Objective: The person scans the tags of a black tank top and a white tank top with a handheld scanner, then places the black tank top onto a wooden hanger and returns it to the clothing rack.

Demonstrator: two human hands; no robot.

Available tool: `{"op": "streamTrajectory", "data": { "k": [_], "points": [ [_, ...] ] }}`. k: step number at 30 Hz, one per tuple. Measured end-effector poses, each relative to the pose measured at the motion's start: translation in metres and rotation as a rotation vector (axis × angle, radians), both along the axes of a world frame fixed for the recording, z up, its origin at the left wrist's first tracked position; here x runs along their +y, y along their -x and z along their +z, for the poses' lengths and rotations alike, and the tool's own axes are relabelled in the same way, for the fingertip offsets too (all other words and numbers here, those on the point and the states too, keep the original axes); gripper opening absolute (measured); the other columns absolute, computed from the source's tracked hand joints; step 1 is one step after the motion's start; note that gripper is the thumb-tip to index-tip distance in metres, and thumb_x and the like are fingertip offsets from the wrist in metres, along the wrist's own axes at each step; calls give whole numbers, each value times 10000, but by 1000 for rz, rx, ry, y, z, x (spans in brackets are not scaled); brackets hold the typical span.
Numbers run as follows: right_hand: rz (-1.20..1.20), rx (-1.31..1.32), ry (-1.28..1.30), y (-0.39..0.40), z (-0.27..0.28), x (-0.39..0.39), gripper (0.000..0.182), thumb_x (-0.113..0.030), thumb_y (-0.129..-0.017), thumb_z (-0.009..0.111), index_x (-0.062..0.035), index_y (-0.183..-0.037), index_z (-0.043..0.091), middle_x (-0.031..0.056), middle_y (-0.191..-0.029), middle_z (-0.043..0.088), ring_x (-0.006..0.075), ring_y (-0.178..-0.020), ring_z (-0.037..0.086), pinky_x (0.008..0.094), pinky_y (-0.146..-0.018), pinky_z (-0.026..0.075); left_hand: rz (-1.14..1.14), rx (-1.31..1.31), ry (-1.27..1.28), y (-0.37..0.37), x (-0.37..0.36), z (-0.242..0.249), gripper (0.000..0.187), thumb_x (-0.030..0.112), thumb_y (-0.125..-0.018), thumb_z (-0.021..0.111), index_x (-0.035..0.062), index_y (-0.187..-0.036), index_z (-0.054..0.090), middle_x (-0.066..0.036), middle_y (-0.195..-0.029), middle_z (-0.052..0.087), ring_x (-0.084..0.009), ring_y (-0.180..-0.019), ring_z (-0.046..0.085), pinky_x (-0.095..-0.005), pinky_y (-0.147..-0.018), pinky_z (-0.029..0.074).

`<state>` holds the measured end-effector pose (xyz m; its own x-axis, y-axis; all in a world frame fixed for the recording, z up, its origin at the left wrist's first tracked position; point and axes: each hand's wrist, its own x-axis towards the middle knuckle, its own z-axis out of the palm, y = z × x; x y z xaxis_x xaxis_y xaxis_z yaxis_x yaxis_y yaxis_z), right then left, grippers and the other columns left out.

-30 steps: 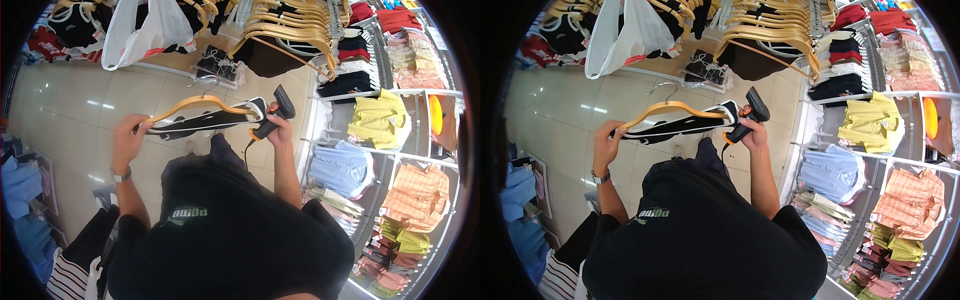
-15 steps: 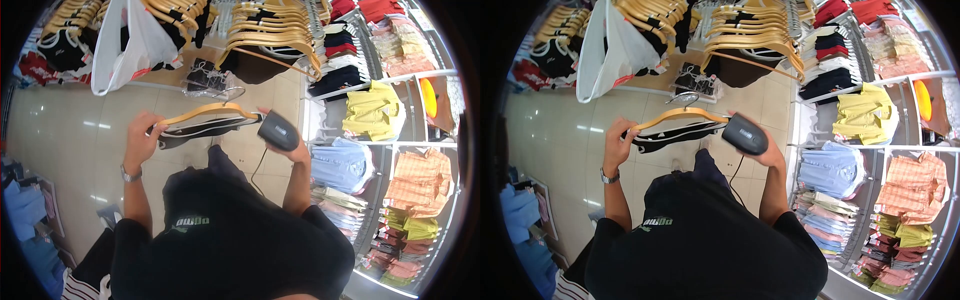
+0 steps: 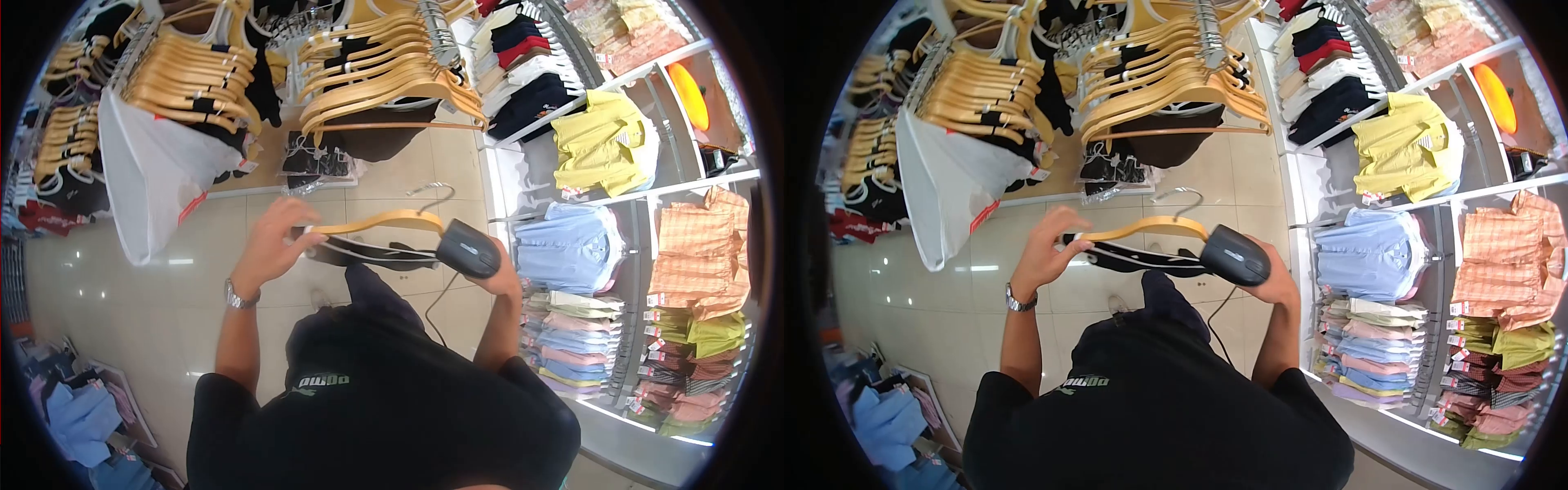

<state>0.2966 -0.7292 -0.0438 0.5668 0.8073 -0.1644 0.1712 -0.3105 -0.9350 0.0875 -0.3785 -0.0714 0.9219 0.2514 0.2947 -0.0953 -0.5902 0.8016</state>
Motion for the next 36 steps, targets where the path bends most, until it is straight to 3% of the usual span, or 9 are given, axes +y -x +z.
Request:
{"op": "streamTrajectory", "data": {
  "k": [1,3,7,11,14,19,24,32,36],
  "points": [
    [-38,-28,40,-7,3,-11,746,-35,-610,831,26,-1295,540,122,-1187,649,190,-1070,615,341,-957,476,-4,12,-2,-15,3,1,345,158,-802,772,22,-1098,659,-131,-1160,625,-295,-1095,571,-386,-970,437],
    [-97,-59,132,-22,11,-34,761,-43,-606,849,21,-1295,534,119,-1200,640,200,-1089,609,349,-968,472,16,-78,-109,-53,11,15,444,198,-805,782,35,-1188,626,-141,-1237,593,-319,-1176,542,-399,-1020,413],
    [-243,-158,119,-44,29,-63,609,-72,-633,766,44,-1209,604,127,-1055,690,166,-965,632,313,-919,479,122,-189,-253,-140,17,45,700,304,-793,809,55,-1374,509,-162,-1372,522,-358,-1288,483,-433,-1086,375],
    [-456,-241,232,-70,7,-145,708,-43,-607,827,24,-1259,559,119,-1125,659,188,-1030,619,335,-946,474,80,-101,-435,-225,21,54,991,408,-715,857,30,-1479,352,-200,-1444,463,-383,-1322,447,-463,-1114,346],
    [-618,-263,303,-88,-5,-212,844,-15,-586,885,2,-1324,476,126,-1237,601,220,-1125,590,364,-989,460,31,-12,-429,-266,21,50,981,447,-712,845,17,-1454,368,-209,-1397,478,-381,-1303,449,-456,-1098,369],
    [-808,-227,259,-118,16,-273,797,-49,-605,882,16,-1289,479,119,-1169,624,194,-1051,598,346,-951,465,-51,20,-311,-288,28,49,944,353,-685,877,-17,-1407,396,-214,-1289,506,-385,-1226,487,-413,-1045,403],
    [-822,-350,387,-177,21,-325,706,-69,-629,873,23,-1230,515,104,-1117,636,185,-991,592,344,-928,462,-151,190,-84,-288,36,64,933,254,-667,907,-7,-1410,406,-175,-1347,507,-306,-1275,492,-383,-1083,402],
    [-632,-441,325,-290,37,-261,707,-31,-591,866,4,-1222,549,107,-1123,627,197,-998,596,343,-924,463,-247,370,-20,-284,52,70,984,232,-635,928,15,-1440,406,-152,-1387,526,-278,-1287,506,-364,-1105,378],
    [-496,-484,180,-320,43,-176,771,-7,-590,864,11,-1280,521,113,-1163,631,205,-1045,602,344,-957,461,-249,408,-42,-283,53,73,987,197,-605,943,6,-1432,438,-113,-1395,518,-226,-1290,476,-368,-1142,331]
  ]
}}
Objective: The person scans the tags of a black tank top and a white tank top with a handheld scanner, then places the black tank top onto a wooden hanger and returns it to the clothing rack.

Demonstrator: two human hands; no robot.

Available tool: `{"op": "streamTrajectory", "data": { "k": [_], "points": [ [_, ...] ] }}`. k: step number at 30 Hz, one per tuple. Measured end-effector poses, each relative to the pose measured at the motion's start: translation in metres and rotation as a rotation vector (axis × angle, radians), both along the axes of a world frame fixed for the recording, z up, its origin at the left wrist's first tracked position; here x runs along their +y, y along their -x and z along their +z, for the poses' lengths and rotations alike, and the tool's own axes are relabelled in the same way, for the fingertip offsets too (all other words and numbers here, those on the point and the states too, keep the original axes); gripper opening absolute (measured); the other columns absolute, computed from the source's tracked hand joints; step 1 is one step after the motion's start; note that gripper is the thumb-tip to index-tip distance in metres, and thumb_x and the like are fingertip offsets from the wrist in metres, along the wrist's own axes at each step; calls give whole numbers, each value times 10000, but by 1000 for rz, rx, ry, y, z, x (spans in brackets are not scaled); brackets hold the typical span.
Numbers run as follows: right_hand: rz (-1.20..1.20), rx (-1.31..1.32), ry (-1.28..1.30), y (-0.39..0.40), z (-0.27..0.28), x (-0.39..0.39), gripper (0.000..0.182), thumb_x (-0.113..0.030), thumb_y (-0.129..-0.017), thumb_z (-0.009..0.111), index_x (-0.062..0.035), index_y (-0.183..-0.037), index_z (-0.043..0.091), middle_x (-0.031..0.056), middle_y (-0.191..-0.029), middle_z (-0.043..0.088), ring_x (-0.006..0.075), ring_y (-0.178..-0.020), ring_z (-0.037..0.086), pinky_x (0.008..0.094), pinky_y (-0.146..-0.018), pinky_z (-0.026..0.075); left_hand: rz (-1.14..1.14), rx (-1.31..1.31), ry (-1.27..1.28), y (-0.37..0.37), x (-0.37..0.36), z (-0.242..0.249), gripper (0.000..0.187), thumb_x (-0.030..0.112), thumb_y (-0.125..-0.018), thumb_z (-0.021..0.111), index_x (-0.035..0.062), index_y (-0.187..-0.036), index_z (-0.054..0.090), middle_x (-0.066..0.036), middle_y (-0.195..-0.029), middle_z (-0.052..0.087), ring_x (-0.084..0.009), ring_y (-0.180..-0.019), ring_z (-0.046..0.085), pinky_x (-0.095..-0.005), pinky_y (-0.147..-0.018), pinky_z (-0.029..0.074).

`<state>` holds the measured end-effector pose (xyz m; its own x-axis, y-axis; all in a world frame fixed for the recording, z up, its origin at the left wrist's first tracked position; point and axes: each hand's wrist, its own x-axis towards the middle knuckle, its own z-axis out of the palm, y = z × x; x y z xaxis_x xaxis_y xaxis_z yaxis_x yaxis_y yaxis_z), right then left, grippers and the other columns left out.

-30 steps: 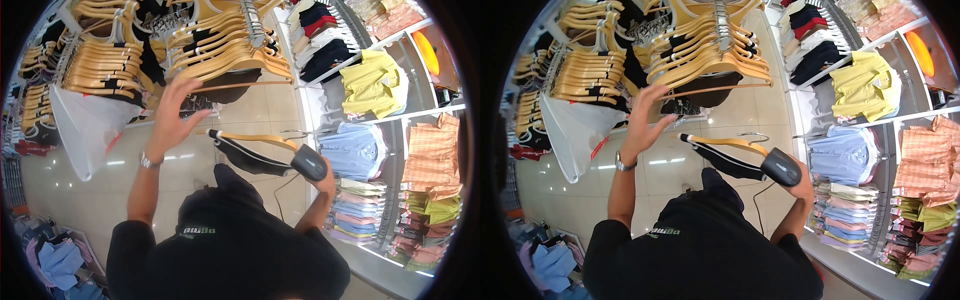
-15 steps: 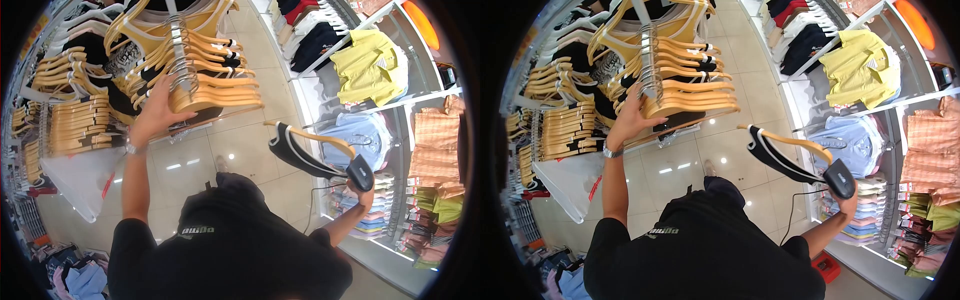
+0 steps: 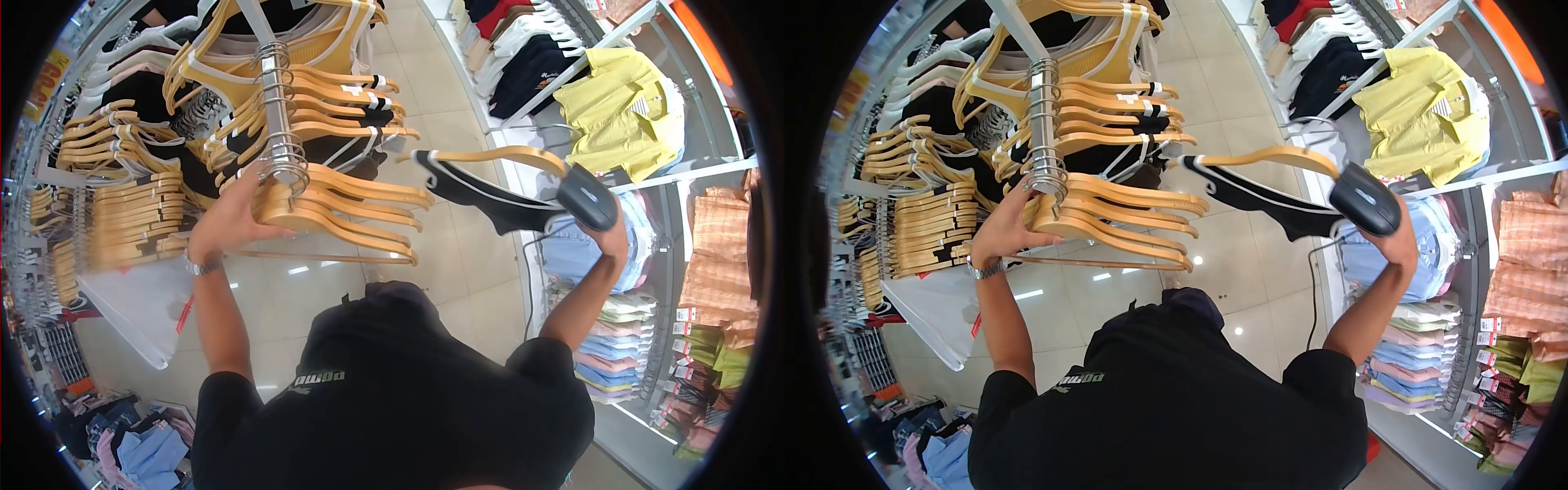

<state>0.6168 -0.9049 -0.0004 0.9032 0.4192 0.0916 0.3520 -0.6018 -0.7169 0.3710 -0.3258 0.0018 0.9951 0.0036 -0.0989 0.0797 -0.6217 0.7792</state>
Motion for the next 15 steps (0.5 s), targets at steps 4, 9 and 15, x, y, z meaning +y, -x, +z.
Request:
{"op": "streamTrajectory", "data": {
  "k": [4,9,15],
  "points": [
    [251,96,8,-31,-7,66,816,-8,-592,853,15,-1326,497,117,-1242,623,204,-1132,592,356,-1007,447,-20,-33,37,0,-5,7,969,241,-617,941,0,-1419,453,-130,-1409,510,-258,-1317,460,-373,-1144,323],
    [556,184,-23,-32,19,182,716,14,-581,777,29,-1264,562,144,-1139,658,220,-1024,616,349,-935,482,-19,-100,93,2,-9,0,904,244,-652,926,26,-1405,477,-144,-1406,514,-283,-1304,478,-364,-1124,348],
    [864,228,-22,-27,17,278,585,46,-582,690,27,-1163,620,148,-986,677,228,-895,620,334,-862,498,20,-75,12,4,-13,-5,959,224,-676,920,18,-1456,401,-149,-1423,499,-269,-1317,473,-361,-1117,358]
  ]
}}
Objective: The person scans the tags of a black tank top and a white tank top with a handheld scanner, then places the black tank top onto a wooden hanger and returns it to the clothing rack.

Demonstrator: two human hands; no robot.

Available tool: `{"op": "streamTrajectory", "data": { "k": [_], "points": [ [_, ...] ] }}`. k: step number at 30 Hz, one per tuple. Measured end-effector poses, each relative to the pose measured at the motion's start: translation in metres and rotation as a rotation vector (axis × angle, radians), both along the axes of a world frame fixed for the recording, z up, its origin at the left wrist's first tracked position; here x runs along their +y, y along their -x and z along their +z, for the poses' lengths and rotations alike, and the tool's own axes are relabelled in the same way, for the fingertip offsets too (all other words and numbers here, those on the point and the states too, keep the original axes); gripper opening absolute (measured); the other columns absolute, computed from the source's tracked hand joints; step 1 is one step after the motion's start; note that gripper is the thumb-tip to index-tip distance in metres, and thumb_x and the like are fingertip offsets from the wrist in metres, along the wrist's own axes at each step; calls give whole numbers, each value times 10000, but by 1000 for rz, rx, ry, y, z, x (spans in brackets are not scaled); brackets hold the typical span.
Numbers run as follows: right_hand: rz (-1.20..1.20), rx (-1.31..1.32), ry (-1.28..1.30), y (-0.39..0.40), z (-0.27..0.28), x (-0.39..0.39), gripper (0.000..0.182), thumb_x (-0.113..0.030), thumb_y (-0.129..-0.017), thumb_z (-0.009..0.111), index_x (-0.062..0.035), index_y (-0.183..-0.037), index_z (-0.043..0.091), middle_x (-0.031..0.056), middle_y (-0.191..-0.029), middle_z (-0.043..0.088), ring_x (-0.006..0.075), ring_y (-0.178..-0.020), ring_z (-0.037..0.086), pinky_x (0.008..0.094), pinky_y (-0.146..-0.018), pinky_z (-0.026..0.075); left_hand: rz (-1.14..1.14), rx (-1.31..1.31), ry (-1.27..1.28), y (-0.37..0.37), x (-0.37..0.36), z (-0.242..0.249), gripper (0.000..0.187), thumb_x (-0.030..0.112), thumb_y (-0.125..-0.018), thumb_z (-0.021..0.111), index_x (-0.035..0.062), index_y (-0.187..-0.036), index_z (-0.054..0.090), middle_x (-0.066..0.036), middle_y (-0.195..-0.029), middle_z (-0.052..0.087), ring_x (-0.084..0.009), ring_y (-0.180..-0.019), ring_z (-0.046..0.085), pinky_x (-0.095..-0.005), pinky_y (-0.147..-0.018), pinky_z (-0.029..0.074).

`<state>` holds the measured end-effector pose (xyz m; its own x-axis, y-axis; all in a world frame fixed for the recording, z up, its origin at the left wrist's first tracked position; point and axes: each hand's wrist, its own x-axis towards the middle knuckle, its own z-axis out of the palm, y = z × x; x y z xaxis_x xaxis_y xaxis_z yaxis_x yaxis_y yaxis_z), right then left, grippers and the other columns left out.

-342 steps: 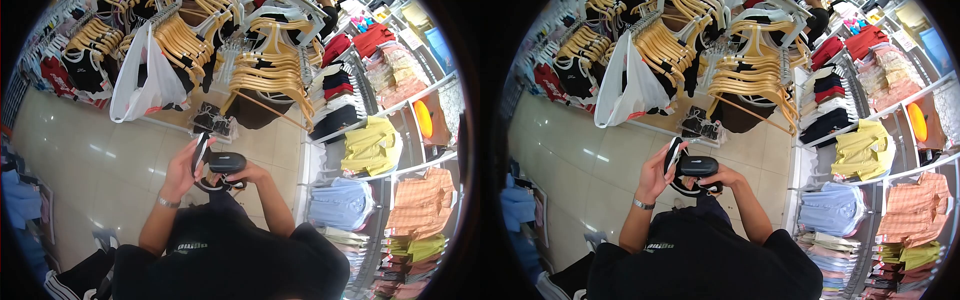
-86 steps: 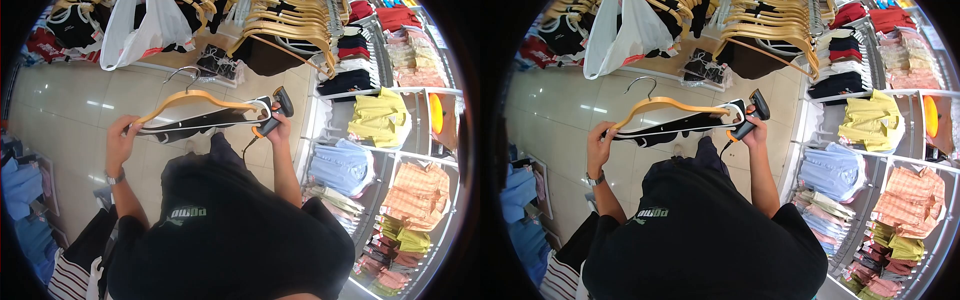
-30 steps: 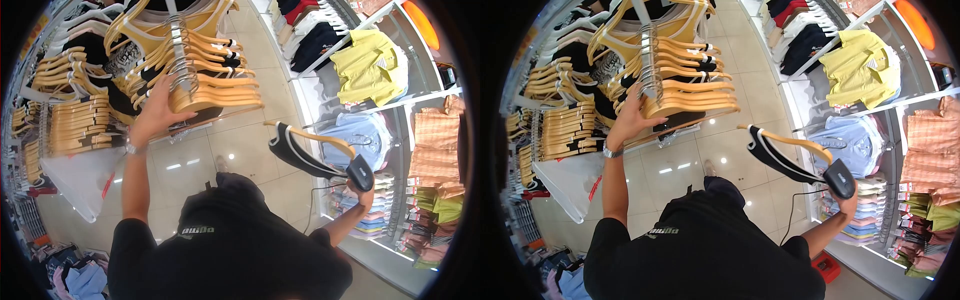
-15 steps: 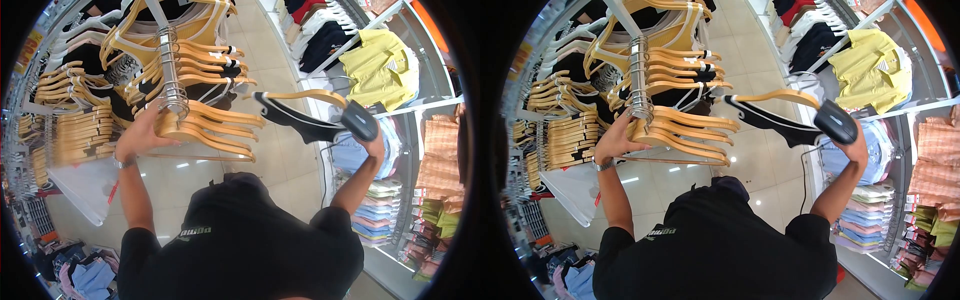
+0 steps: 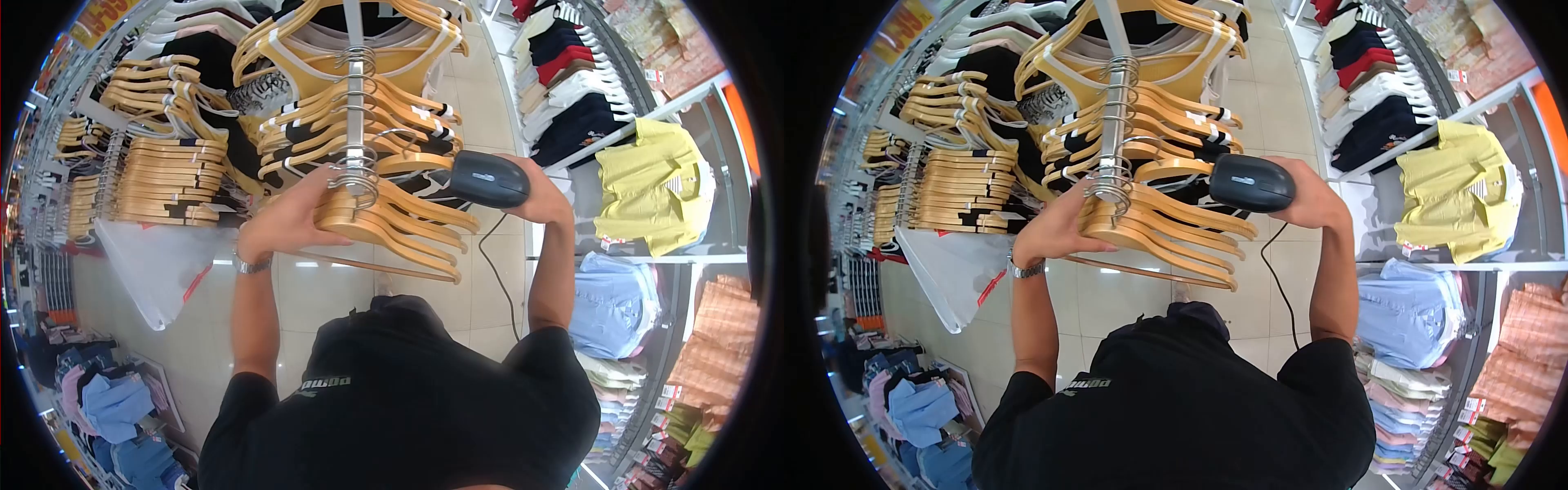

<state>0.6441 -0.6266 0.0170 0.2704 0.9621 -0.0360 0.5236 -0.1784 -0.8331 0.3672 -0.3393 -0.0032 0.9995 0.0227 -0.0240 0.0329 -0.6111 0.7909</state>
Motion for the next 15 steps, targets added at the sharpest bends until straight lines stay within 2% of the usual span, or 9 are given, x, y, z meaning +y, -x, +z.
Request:
{"op": "streamTrajectory", "data": {
  "k": [6,15],
  "points": [
    [48,164,3,11,-15,39,619,29,-602,716,31,-1211,605,119,-1041,683,198,-942,609,315,-916,478,27,53,-29,2,-4,6,1007,315,-694,903,-5,-1474,354,-190,-1441,473,-313,-1341,452,-366,-1122,357],
    [75,262,-3,11,-70,51,583,-6,-653,726,22,-1223,606,89,-1046,686,161,-943,601,305,-920,480,24,-2,-59,4,-3,-3,1023,311,-706,892,-9,-1492,321,-205,-1487,417,-342,-1377,399,-381,-1154,313]
  ]
}}
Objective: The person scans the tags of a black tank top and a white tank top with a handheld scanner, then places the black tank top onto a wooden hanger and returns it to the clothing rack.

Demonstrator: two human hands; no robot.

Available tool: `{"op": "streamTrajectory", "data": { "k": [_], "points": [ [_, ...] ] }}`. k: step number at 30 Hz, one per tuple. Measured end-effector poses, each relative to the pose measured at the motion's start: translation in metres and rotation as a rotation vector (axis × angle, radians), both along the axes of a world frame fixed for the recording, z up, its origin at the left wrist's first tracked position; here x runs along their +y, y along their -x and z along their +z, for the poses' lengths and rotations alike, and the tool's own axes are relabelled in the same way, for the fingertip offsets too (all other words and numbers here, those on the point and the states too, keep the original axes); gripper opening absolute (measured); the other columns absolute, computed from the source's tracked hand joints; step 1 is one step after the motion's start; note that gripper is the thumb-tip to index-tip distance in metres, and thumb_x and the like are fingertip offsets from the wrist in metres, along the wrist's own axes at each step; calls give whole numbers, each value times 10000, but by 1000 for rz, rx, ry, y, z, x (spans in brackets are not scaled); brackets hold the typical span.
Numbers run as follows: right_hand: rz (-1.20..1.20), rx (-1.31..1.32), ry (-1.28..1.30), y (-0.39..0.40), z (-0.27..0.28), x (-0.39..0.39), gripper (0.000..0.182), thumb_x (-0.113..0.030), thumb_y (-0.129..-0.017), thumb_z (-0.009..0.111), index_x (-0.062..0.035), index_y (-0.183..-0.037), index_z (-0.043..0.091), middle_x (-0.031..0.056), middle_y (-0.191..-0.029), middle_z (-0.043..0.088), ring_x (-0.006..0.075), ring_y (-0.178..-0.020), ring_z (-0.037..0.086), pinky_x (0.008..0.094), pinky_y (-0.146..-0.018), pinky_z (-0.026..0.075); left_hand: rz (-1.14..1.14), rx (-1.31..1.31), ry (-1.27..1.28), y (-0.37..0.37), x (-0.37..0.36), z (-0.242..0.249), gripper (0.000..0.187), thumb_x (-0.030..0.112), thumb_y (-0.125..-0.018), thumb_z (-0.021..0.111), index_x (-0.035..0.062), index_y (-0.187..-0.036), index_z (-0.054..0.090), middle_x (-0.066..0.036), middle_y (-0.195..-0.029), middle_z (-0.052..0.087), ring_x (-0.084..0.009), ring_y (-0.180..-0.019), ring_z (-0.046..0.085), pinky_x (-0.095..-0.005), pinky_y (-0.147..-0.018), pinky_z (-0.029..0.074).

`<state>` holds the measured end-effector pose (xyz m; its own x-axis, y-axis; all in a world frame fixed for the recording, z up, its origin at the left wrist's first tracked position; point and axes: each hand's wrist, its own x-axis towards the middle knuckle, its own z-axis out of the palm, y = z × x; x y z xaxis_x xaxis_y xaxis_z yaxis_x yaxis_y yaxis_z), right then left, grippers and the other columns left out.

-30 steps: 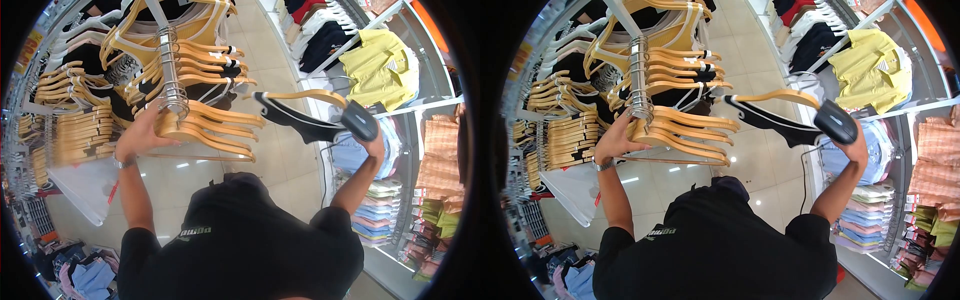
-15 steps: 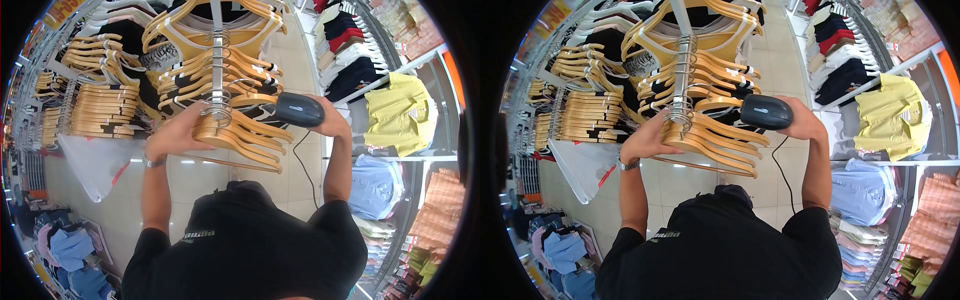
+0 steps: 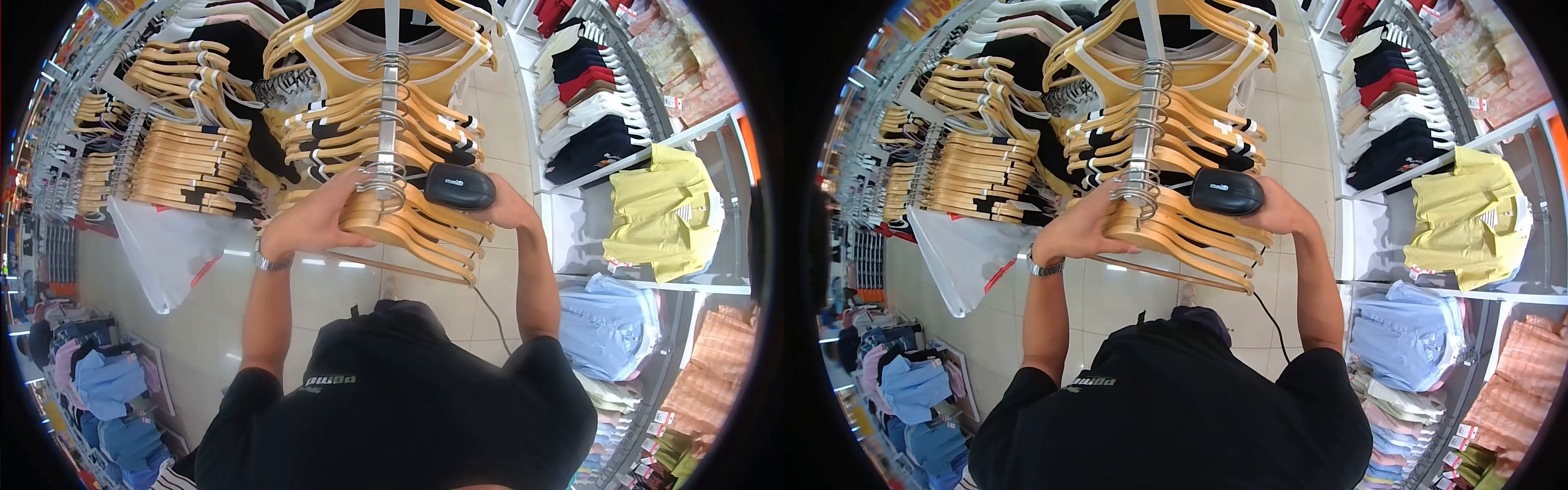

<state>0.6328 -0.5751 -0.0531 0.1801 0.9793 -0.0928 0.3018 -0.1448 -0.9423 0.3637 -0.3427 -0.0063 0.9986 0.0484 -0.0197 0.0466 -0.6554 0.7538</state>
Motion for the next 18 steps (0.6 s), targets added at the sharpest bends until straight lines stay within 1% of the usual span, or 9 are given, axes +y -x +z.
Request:
{"op": "streamTrajectory", "data": {
  "k": [3,6,7,8,10,11,14,15,18],
  "points": [
    [7,22,11,-3,-6,1,561,-24,-663,732,21,-1209,612,79,-1037,689,155,-937,599,300,-919,480,-19,-140,7,-2,-1,-7,888,272,-723,872,15,-1420,385,-198,-1317,488,-373,-1228,478,-400,-1048,398],
    [-6,54,19,-4,-10,3,539,-29,-666,735,19,-1191,619,73,-1031,692,151,-929,598,298,-915,481,-19,-123,23,-3,-3,-4,877,258,-730,863,27,-1426,384,-189,-1309,489,-368,-1231,474,-401,-1052,390],
    [-16,61,15,-5,-14,3,535,-30,-667,734,17,-1187,622,71,-1031,692,150,-926,598,297,-911,481,-13,-178,30,-3,-4,-6,862,253,-731,859,33,-1423,395,-180,-1312,489,-362,-1226,475,-405,-1053,388],
    [-23,67,12,-6,-15,3,530,-31,-668,734,16,-1184,624,69,-1031,693,148,-924,599,297,-908,482,1,-176,21,-2,-4,-7,859,252,-729,859,32,-1421,400,-179,-1311,490,-361,-1225,476,-406,-1053,389],
    [-55,-11,35,-4,-12,3,523,-33,-668,738,12,-1178,630,68,-1024,693,142,-920,598,297,-900,485,36,-172,1,1,-5,-8,853,252,-727,859,31,-1417,408,-176,-1308,491,-358,-1223,478,-410,-1052,391],
    [-68,-53,43,-2,-10,3,519,-34,-669,740,10,-1174,633,68,-1021,694,140,-918,598,297,-896,486,54,-201,18,2,-5,-13,853,269,-727,857,37,-1421,417,-177,-1347,485,-355,-1259,468,-409,-1073,381],
    [-134,-31,37,-5,-17,-7,508,-39,-668,755,15,-1158,636,63,-1014,694,143,-925,604,298,-899,487,102,-239,81,8,-9,-20,863,295,-734,852,48,-1436,414,-180,-1393,475,-354,-1296,451,-411,-1096,366],
    [-184,-38,-7,2,-10,-10,463,-28,-678,768,24,-1120,637,63,-940,692,139,-849,615,300,-818,515,118,-238,90,10,-9,-25,882,338,-745,844,60,-1458,406,-181,-1420,467,-356,-1317,437,-425,-1116,349],
    [-399,4,86,14,-3,-30,420,-5,-682,777,31,-1076,638,67,-858,681,128,-732,622,294,-688,525,181,-304,-1,19,-12,-27,905,379,-751,836,66,-1476,393,-182,-1427,463,-362,-1321,430,-436,-1122,338]
  ]
}}
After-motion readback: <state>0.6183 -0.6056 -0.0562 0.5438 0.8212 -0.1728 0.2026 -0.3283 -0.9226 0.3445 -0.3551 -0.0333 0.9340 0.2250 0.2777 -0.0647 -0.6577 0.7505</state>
